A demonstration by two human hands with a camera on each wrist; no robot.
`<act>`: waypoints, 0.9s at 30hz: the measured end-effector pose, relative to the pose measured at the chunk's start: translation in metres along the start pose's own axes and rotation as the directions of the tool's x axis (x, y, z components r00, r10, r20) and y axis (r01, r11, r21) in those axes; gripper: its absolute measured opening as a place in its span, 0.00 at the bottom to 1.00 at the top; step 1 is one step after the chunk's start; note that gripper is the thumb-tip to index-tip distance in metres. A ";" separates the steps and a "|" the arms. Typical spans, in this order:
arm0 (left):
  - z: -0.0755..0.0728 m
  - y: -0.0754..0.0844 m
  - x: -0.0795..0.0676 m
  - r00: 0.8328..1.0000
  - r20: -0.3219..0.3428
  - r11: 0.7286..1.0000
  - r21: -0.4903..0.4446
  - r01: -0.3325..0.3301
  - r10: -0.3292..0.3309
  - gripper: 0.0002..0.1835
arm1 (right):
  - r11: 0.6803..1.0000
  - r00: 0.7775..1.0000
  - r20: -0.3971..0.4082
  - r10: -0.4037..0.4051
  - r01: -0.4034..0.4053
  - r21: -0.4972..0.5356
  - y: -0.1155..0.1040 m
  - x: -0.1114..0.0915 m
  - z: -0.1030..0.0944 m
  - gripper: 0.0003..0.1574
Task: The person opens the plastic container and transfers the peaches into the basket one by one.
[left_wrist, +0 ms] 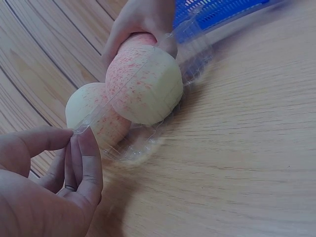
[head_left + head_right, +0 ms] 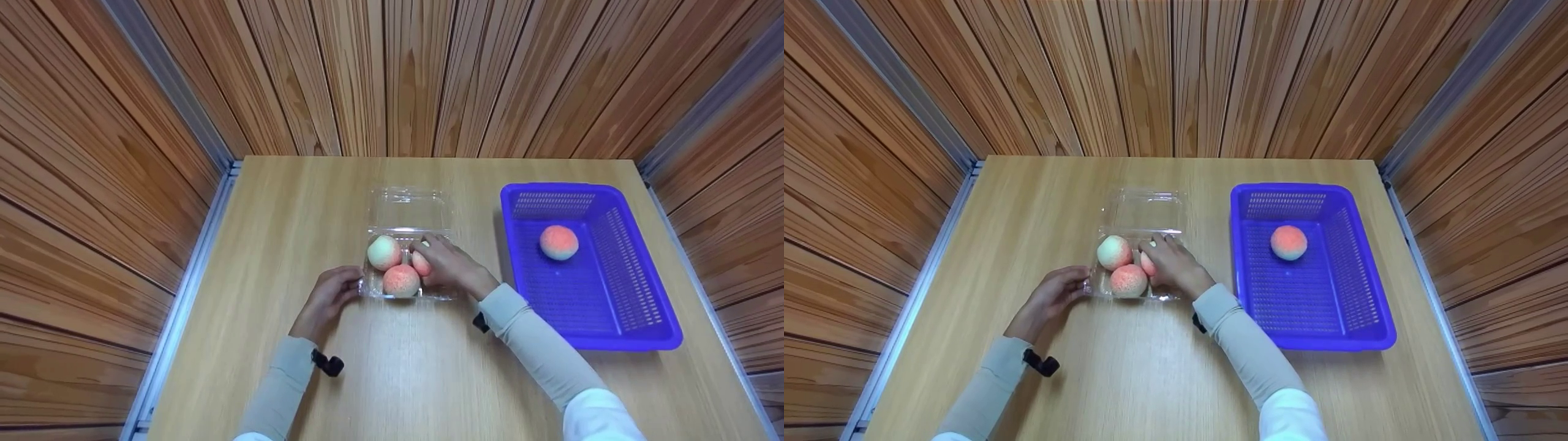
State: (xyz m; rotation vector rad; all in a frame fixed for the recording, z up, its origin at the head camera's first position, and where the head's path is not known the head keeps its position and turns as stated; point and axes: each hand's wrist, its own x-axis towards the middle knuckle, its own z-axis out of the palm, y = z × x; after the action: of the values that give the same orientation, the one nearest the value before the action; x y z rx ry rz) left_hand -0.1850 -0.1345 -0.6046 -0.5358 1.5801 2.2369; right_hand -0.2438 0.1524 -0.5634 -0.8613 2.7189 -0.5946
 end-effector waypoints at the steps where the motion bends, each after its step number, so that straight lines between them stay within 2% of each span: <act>1: 0.000 0.000 0.000 1.000 -0.003 1.000 -0.001 -0.002 0.002 0.13 | 1.000 1.000 0.001 -0.002 0.002 -0.002 0.000 0.000 0.000 0.42; 5: 0.001 -0.002 0.001 1.000 -0.003 1.000 -0.007 -0.017 0.017 0.09 | 1.000 1.000 -0.002 -0.023 0.023 -0.016 0.000 -0.001 -0.002 0.41; 10: 0.001 -0.003 0.001 0.999 0.011 0.999 -0.015 -0.031 0.031 0.09 | 0.997 0.998 -0.018 -0.054 0.053 -0.057 0.001 -0.003 -0.005 0.40; 21: 0.001 -0.001 0.000 1.000 0.014 1.000 -0.024 -0.018 0.018 0.08 | 0.996 0.998 -0.027 -0.060 0.058 -0.071 0.002 -0.004 -0.007 0.42; 27: -0.001 -0.001 0.001 1.000 0.015 1.000 -0.004 -0.004 0.005 0.08 | 0.997 1.000 -0.008 -0.021 0.021 -0.079 0.001 -0.006 -0.009 0.41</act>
State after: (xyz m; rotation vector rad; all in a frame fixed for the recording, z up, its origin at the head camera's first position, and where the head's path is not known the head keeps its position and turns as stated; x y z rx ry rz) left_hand -0.1853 -0.1347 -0.6059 -0.5163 1.5711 2.2430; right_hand -0.2422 0.1591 -0.5556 -0.9092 2.7604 -0.4995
